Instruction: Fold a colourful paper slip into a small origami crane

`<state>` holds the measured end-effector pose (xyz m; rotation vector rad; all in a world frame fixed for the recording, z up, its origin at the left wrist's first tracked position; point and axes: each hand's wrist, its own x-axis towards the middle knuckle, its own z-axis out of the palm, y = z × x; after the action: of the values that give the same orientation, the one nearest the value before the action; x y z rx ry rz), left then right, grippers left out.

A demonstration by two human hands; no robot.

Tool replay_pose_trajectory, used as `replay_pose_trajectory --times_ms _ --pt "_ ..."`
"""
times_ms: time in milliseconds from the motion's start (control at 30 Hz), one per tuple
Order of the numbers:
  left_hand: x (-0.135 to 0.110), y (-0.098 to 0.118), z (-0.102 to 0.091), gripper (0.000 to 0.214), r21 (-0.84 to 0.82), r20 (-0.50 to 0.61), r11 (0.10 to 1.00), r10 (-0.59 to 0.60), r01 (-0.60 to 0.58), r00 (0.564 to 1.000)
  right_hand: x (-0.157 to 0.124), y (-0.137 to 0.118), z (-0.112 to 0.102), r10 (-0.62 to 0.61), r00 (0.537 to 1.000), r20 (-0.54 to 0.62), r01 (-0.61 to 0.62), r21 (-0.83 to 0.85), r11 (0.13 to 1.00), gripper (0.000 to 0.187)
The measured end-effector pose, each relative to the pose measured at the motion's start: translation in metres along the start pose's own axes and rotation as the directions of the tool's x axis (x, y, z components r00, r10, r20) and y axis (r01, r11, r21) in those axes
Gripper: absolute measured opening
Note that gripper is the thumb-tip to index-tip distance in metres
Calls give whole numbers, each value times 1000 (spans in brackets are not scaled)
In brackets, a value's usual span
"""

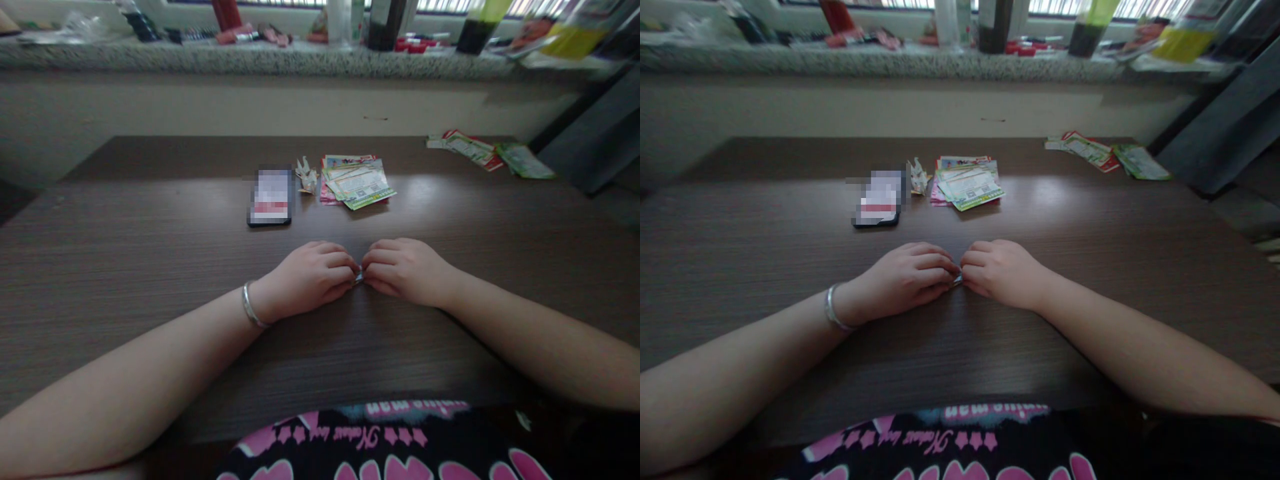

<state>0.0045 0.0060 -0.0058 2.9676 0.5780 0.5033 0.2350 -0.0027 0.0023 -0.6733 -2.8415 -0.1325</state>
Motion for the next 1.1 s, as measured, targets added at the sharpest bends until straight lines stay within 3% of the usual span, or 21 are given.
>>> replay_pose_trajectory --times_ms 167,600,900,1100 --pt "0 3 0 14 -46 2 994 -103 103 995 1 0 3 76 996 -40 -73 66 995 18" --pt "1 2 -2 17 -105 34 982 -152 154 988 3 -2 8 171 983 -64 -164 109 980 12" --pt "3 4 4 11 -20 -68 977 -213 212 975 9 -8 3 328 944 -32 -312 230 922 7" --pt "4 6 3 10 -212 -153 930 -336 302 929 9 -9 3 400 913 -85 -336 399 853 11"
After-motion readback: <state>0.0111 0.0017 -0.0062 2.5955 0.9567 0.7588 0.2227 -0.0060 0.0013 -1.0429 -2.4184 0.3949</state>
